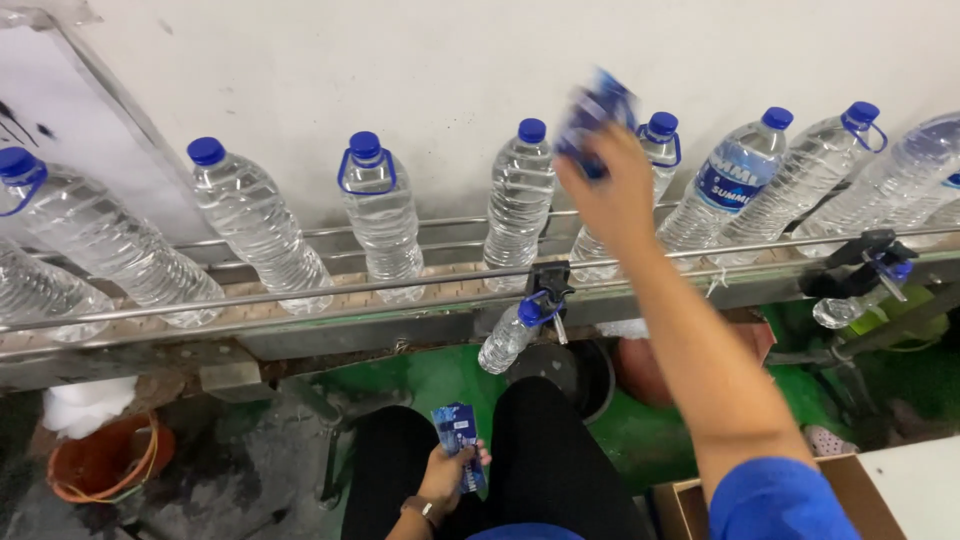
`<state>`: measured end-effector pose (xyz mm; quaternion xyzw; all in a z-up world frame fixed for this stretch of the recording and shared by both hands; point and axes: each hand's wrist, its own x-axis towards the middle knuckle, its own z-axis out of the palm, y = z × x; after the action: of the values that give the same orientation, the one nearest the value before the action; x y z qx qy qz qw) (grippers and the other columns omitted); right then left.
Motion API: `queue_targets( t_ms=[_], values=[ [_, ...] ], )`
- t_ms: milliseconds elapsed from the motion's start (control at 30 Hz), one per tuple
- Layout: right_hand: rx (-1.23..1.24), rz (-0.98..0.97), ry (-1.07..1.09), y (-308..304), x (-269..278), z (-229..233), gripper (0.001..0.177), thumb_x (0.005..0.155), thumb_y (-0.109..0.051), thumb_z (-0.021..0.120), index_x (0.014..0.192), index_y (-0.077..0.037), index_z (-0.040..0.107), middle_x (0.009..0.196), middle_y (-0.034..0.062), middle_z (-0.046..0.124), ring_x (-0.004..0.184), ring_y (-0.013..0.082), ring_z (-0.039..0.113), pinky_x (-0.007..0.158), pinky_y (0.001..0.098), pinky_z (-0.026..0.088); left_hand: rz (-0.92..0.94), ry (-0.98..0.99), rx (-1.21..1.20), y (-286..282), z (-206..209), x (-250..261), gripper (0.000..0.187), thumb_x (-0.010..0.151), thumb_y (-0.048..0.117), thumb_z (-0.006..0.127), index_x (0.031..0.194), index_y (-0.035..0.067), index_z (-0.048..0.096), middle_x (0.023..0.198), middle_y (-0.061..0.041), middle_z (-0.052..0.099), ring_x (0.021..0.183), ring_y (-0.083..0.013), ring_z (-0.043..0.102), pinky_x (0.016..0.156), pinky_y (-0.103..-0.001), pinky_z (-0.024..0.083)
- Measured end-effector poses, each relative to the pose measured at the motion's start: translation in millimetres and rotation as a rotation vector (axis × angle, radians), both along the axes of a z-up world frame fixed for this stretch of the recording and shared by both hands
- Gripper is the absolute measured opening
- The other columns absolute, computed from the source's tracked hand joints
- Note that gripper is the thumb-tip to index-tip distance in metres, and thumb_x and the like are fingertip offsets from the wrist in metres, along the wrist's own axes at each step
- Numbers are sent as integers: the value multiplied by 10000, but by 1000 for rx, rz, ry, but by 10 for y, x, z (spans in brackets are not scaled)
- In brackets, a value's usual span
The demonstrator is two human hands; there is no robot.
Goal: Applying plastic labels to water bottles on a moving conveyor belt.
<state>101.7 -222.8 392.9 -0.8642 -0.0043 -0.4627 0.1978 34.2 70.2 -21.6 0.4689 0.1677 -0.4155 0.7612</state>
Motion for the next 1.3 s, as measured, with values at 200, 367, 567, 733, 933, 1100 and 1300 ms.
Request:
queue_targets(
  t_ms=[200,367,567,733,933,1100,1300],
  values=[
    [-168,-110,167,6,621,47,379,782,-204,912,1082,-168,682,1492,176,392,1370,420,350,1053,613,326,-100,-43,197,308,108,155,472,877,93,748,1323,-12,638,1219,-229,745,1137,-375,700,1042,-472,535],
    [538,42,218,288,505,-530,918,783,-236,882,1468,-201,271,1388,206,526,1210,323,618,1013,438,505,-31,-6,259,546,94,298,476,904,127,725,1360,43,617,1283,-187,723,1201,-362,665,1069,-506,490],
    [667,-42,107,468,381,-932,1128,777,-315,874,1565,-164,81,1506,252,466,1295,350,605,1049,491,523,-22,-22,301,792,-39,437,392,916,127,713,1298,58,657,1277,-167,724,1219,-360,652,1088,-517,476],
    [613,-156,338,392,366,-622,1233,747,-314,898,1593,-188,10,1578,205,411,1354,355,552,1070,485,450,-47,-26,320,997,-16,572,426,894,151,747,1300,51,665,1269,-171,722,1213,-355,648,1073,-527,476],
    [608,-173,457,443,369,-490,1271,786,-254,923,1593,-207,-58,1609,214,358,1393,369,504,1073,508,457,-104,-79,285,1250,-39,666,451,895,109,711,1334,65,616,1296,-169,710,1235,-354,647,1107,-516,464],
    [545,-166,352,488,332,-448,1366,732,-172,997,1591,-166,-64,1598,243,361,1381,375,529,1122,513,443,-73,-67,277,1479,12,771,408,894,95,709,1294,46,645,1249,-175,722,1186,-353,661,1057,-507,498],
    [522,-281,407,243,393,-750,1334,783,-314,958,1589,-221,-101,1550,219,478,1366,348,549,1063,482,451,12,-78,290,1723,-136,951,310,880,94,750,1183,29,729,1106,-158,760,1044,-320,700,962,-460,531]
  ],
)
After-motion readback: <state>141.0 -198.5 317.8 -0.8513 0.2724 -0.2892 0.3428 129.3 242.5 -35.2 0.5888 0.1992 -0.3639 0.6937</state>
